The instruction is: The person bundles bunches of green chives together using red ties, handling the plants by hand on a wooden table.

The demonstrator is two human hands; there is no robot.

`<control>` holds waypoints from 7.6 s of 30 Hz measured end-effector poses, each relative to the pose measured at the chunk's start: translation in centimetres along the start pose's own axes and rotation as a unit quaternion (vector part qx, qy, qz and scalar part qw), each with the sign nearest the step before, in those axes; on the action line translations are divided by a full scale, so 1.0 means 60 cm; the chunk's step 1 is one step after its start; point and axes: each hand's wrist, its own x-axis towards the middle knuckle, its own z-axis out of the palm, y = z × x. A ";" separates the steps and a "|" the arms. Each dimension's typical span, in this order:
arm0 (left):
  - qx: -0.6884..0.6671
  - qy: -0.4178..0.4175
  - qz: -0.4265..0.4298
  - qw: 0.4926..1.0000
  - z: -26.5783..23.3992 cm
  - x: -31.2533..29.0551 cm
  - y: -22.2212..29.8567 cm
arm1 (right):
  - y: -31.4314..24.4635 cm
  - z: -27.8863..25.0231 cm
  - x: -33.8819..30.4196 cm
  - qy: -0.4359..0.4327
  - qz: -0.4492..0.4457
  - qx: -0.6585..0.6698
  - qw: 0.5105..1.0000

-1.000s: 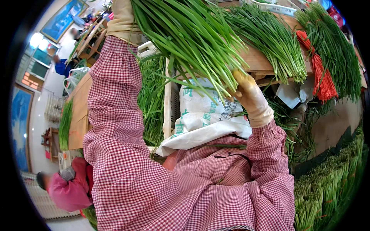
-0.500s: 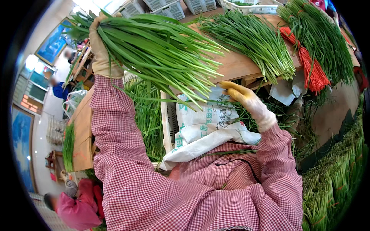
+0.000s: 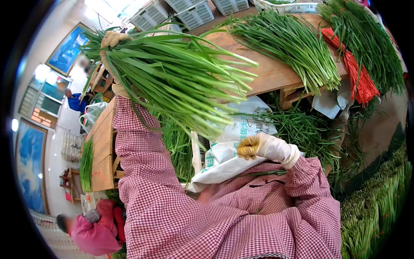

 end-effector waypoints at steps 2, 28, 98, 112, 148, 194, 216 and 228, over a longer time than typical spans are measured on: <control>0.006 0.002 -0.004 1.000 0.007 -0.003 -0.002 | 0.063 -0.022 -0.003 0.146 0.053 -0.267 0.951; -0.009 -0.096 -0.130 0.987 -0.019 0.017 -0.008 | 0.085 -0.057 -0.044 0.131 -0.078 0.147 0.977; 0.165 0.440 -0.047 0.881 -0.044 -0.228 -0.140 | 0.040 -0.105 0.012 0.267 -0.034 0.252 0.929; 0.261 0.519 -0.041 0.813 -0.025 -0.256 -0.100 | 0.067 -0.111 -0.053 0.430 0.027 0.137 0.892; 0.361 0.497 -0.004 0.789 0.038 -0.200 -0.136 | -0.014 -0.047 -0.003 0.182 -0.091 0.345 0.916; 0.283 0.395 -0.011 0.874 0.035 -0.195 -0.064 | 0.001 -0.046 -0.016 0.195 -0.028 0.241 0.950; 0.407 0.273 -0.030 0.871 0.073 -0.055 -0.054 | -0.188 -0.032 0.046 0.351 -0.089 -0.140 0.921; 0.522 0.366 0.053 0.769 0.177 -0.002 -0.051 | -0.154 -0.089 0.018 0.013 -0.350 0.366 0.862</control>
